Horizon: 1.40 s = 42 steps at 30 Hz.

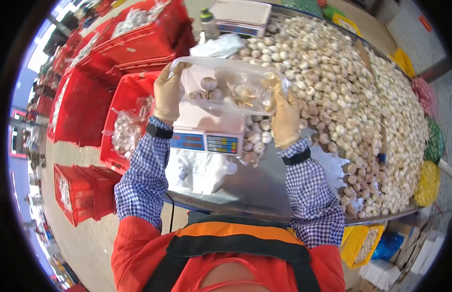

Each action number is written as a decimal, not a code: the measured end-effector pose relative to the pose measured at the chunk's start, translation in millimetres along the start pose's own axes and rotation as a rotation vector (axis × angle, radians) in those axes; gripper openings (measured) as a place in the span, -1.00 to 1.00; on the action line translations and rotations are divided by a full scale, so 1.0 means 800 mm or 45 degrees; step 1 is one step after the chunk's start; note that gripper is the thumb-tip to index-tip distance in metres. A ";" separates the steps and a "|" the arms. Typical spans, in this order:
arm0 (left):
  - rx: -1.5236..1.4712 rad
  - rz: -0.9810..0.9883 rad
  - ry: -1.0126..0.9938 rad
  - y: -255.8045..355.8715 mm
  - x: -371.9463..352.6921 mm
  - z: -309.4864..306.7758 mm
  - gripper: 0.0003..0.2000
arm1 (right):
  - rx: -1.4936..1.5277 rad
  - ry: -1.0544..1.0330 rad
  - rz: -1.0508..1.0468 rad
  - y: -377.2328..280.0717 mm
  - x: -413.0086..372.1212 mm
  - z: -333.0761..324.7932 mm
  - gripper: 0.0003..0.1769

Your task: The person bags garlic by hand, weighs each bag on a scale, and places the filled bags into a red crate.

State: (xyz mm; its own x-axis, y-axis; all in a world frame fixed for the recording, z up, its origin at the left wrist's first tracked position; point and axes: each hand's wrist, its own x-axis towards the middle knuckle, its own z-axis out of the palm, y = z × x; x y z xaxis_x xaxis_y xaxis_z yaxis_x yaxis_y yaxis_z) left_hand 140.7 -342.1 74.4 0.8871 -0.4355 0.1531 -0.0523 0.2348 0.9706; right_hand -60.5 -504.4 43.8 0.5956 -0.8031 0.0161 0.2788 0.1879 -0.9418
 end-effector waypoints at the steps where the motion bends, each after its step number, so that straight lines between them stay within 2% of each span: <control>1: 0.113 0.091 0.002 -0.016 0.015 -0.025 -0.83 | -0.126 -0.026 0.051 0.021 0.003 0.013 -0.71; 3: 0.344 0.207 -0.052 -0.052 0.034 -0.073 -0.82 | -0.213 -0.042 -0.004 0.063 0.001 0.036 -0.73; 4: 0.458 0.111 -0.067 -0.060 0.034 -0.090 -0.82 | -0.304 -0.030 -0.066 0.082 0.002 0.046 -0.74; 5: 0.447 -0.005 -0.080 -0.063 0.031 -0.103 -0.80 | -0.227 -0.015 0.112 0.095 0.000 0.046 -0.71; 6: 0.432 -0.123 -0.094 -0.067 0.030 -0.117 -0.79 | -0.234 -0.025 0.114 0.107 -0.002 0.044 -0.71; 7: 0.425 -0.132 -0.085 -0.063 0.031 -0.131 -0.79 | -0.283 -0.041 0.160 0.117 -0.005 0.039 -0.70; 8: 0.497 -0.282 -0.173 -0.055 0.029 -0.147 -0.72 | -0.336 -0.054 0.210 0.117 -0.010 0.035 -0.69; 9: 0.563 -0.433 -0.262 -0.048 0.027 -0.161 -0.64 | -0.455 -0.207 0.244 0.111 -0.011 0.024 -0.62; 10: 0.548 -0.448 -0.254 -0.045 0.026 -0.175 -0.64 | -0.474 -0.214 0.255 0.102 -0.012 0.020 -0.62; 12: 1.003 -0.156 -0.497 -0.039 0.031 -0.200 -0.45 | -1.277 -0.237 -0.334 0.080 -0.016 0.024 -0.54; 13: 0.927 -0.076 -0.513 -0.034 0.033 -0.207 -0.32 | -1.074 -0.220 -0.358 0.057 -0.026 0.039 -0.45; 14: 0.923 -0.095 -0.497 -0.024 0.034 -0.208 -0.32 | -0.869 -0.205 -0.374 0.030 -0.035 0.056 -0.36; 15: 0.927 0.090 -0.424 -0.011 0.033 -0.204 -0.29 | -0.876 -0.227 -0.358 0.007 -0.036 0.067 -0.36; 16: 0.932 0.272 -0.349 0.003 0.031 -0.196 -0.27 | -1.084 -0.334 -0.628 -0.015 -0.034 0.073 -0.30; 17: 0.881 0.324 -0.344 0.018 0.029 -0.186 -0.25 | -1.280 -0.443 -0.908 -0.031 -0.032 0.082 -0.23; 18: 0.832 0.383 -0.340 0.031 0.027 -0.173 -0.22 | -1.280 -0.463 -0.899 -0.043 -0.031 0.096 -0.23; 20: 0.849 0.480 -0.340 0.041 0.025 -0.147 -0.16 | -1.610 -0.974 -0.998 -0.061 -0.021 0.122 -0.12; 21: 0.878 0.595 -0.339 0.030 0.034 -0.139 -0.15 | -1.691 -1.120 -0.991 -0.063 -0.015 0.139 -0.07; 22: 0.878 0.594 -0.333 0.019 0.039 -0.129 -0.15 | -1.691 -1.126 -0.993 -0.056 -0.007 0.149 -0.07; 24: 1.506 0.483 -0.309 0.006 0.045 -0.116 -0.19 | -1.974 -1.355 -1.003 -0.036 0.009 0.162 -0.09; 25: 1.507 0.482 -0.300 0.007 0.047 -0.119 -0.19 | -1.972 -1.361 -1.010 -0.027 0.019 0.163 -0.09; 27: 1.807 0.017 -0.506 0.012 0.054 -0.122 -0.41 | -2.329 -1.506 -1.002 -0.008 0.043 0.154 -0.26; 28: 1.843 0.046 -0.677 -0.007 0.073 -0.141 -0.46 | -2.330 -1.501 -1.007 0.001 0.056 0.148 -0.26; 29: 1.873 0.075 -0.851 -0.026 0.090 -0.166 -0.51 | -2.745 -1.536 -0.839 0.009 0.069 0.139 -0.38; 30: 1.824 0.077 -0.770 -0.017 0.085 -0.173 -0.68 | -3.156 -1.540 -0.630 0.014 0.079 0.128 -0.49; 31: 1.849 0.118 -0.598 -0.005 0.077 -0.179 -0.74 | -3.160 -1.525 -0.623 0.017 0.088 0.111 -0.49; 33: 1.673 0.282 -0.387 0.033 0.055 -0.185 -0.78 | -3.076 -1.287 -0.740 0.014 0.101 0.082 -0.66; 34: 1.485 0.276 -0.364 0.053 0.045 -0.186 -0.76 | -3.084 -1.271 -0.730 0.001 0.092 0.078 -0.66; 35: 1.179 0.190 -0.382 0.068 0.039 -0.183 -0.76 | -2.672 -0.996 -1.161 -0.022 0.073 0.077 -0.75; 36: 0.568 -0.026 -0.564 0.081 0.036 -0.182 -0.72 | -2.213 -0.721 -1.509 -0.041 0.061 0.080 -0.82; 37: 0.105 -0.134 -0.672 0.071 0.048 -0.182 -0.69 | -2.055 -0.684 -1.498 -0.054 0.054 0.088 -0.85; 38: -0.360 -0.239 -0.762 0.071 0.056 -0.174 -0.65 | -2.059 -0.684 -1.492 -0.064 0.046 0.092 -0.85; 39: -0.358 -0.238 -0.771 0.076 0.053 -0.172 -0.65 | -2.178 -0.880 -1.362 -0.074 0.037 0.096 -0.87; 40: -0.561 -0.265 -0.778 0.104 0.041 -0.158 -0.61 | -2.287 -1.064 -1.224 -0.086 0.029 0.098 -0.89; 41: -0.765 -0.298 -0.784 0.127 0.029 -0.146 -0.56 | -2.433 -1.294 -1.216 -0.098 0.020 0.099 -0.87; 42: -0.766 -0.307 -0.801 0.141 0.020 -0.142 -0.56 | -2.441 -1.277 -1.200 -0.112 0.011 0.091 -0.87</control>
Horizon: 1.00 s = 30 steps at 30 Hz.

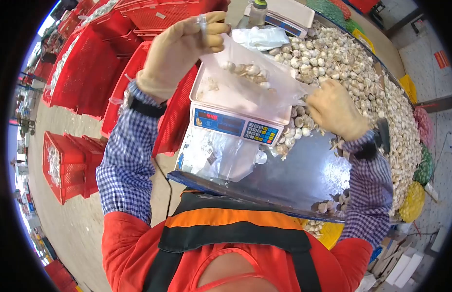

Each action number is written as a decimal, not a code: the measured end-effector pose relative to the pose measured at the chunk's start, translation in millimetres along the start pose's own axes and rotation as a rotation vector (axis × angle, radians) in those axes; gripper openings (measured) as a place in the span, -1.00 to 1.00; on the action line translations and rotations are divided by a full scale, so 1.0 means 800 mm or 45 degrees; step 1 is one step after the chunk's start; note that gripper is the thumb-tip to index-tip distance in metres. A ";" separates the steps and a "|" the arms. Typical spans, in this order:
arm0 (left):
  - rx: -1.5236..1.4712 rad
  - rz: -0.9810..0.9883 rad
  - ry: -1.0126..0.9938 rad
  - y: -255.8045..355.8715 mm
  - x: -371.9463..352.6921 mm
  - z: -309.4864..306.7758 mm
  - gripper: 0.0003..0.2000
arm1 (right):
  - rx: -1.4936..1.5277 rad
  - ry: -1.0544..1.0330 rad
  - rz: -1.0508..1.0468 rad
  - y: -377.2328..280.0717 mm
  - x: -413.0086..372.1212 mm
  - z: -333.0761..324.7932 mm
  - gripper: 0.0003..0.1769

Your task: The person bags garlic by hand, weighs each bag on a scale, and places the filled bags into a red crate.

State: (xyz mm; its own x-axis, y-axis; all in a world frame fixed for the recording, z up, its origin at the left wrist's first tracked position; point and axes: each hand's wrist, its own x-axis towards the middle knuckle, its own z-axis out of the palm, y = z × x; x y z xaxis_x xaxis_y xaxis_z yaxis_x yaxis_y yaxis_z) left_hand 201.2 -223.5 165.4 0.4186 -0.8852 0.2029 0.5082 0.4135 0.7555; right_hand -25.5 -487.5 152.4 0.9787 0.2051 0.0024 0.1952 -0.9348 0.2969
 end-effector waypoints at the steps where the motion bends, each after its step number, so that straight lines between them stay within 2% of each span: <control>1: 0.257 0.030 0.104 0.005 -0.011 0.010 -0.54 | -0.029 0.053 -0.106 0.000 -0.019 -0.010 -0.93; 2: 0.514 0.060 0.204 0.007 -0.023 0.014 -0.52 | -0.057 0.106 -0.211 -0.002 -0.037 -0.023 -0.92; 3: 0.618 0.007 0.024 0.012 -0.039 0.010 -0.51 | -0.122 0.099 -0.095 -0.008 -0.047 -0.043 -0.94; 4: 0.742 -0.052 0.042 0.015 -0.051 0.034 -0.51 | -0.116 0.084 -0.075 -0.017 -0.053 -0.052 -0.94; 6: 0.645 -0.005 0.179 0.006 -0.062 0.038 -0.54 | 0.292 0.969 0.217 -0.043 -0.054 -0.064 -0.82; 7: 0.482 0.012 0.055 0.008 -0.064 0.039 -0.55 | 0.508 1.237 0.417 -0.060 -0.042 -0.063 -0.74; 8: 0.588 0.037 -0.021 0.010 -0.063 0.027 -0.53 | 0.514 1.225 0.425 -0.061 -0.045 -0.053 -0.74; 10: 0.561 -0.046 0.075 0.000 -0.070 0.002 -0.52 | 1.340 1.316 0.718 -0.064 -0.053 -0.029 -0.79; 11: 0.588 -0.093 0.114 -0.010 -0.082 0.001 -0.52 | 1.743 1.048 0.848 -0.076 -0.061 -0.028 -0.79; 13: 0.629 -0.183 0.201 -0.031 -0.105 0.035 -0.51 | 2.400 0.902 0.454 -0.092 -0.075 0.022 -0.74; 14: 0.607 -0.270 0.021 -0.045 -0.115 0.035 -0.49 | 2.540 0.710 0.693 -0.115 -0.067 0.011 -0.72; 15: 0.545 -0.402 0.062 -0.074 -0.120 0.039 -0.46 | 2.656 0.503 0.929 -0.150 -0.049 -0.004 -0.69; 16: 0.457 -0.543 -0.065 -0.102 -0.129 0.045 -0.34 | 2.429 0.562 0.783 -0.192 -0.027 0.009 -0.64; 17: 0.577 -0.661 -0.134 -0.127 -0.132 0.065 -0.44 | 2.203 0.617 0.640 -0.230 -0.011 0.034 -0.59; 18: 0.691 -0.864 -0.288 -0.177 -0.139 0.060 -0.58 | 2.068 0.496 0.380 -0.243 -0.006 0.050 -0.55; 19: 1.025 -0.431 -0.235 -0.224 -0.157 0.045 -0.74 | 1.633 0.515 0.324 -0.246 -0.011 0.061 -0.57; 20: 1.029 -0.420 -0.238 -0.235 -0.162 0.030 -0.74 | 1.192 0.524 0.264 -0.245 -0.018 0.073 -0.59; 21: 0.820 -0.512 -0.058 -0.237 -0.166 0.014 -0.79 | 1.183 0.528 0.265 -0.242 -0.032 0.094 -0.59; 22: 0.600 -0.611 0.121 -0.236 -0.170 0.003 -0.84 | 1.652 0.463 0.508 -0.242 -0.052 0.119 -0.63; 23: 0.772 -0.465 0.201 -0.220 -0.167 0.004 -0.88 | 2.121 0.376 0.761 -0.245 -0.062 0.123 -0.66; 24: 0.903 -0.393 0.318 -0.224 -0.166 -0.016 -0.88 | 2.127 0.377 0.768 -0.249 -0.069 0.124 -0.66; 26: 0.825 -0.243 -0.017 -0.209 -0.152 -0.023 -0.91 | 2.559 -0.148 0.896 -0.249 -0.072 0.094 -0.76; 28: 0.966 -0.283 0.048 -0.209 -0.144 -0.023 -0.95 | 2.510 -0.178 0.832 -0.262 -0.078 0.088 -0.77; 30: 1.259 -0.352 0.188 -0.210 -0.134 -0.028 -0.84 | 1.714 0.274 0.601 -0.278 -0.109 0.131 -0.77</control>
State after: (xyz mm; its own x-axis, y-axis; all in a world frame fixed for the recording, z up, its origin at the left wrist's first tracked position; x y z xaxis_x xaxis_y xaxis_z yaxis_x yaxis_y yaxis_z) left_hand 87.9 -192.9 2.6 0.5033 -0.8601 -0.0832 -0.2162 -0.2186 0.9516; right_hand -147.9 -328.0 -13.5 0.9628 -0.2695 0.0216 -0.1089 -0.4599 -0.8813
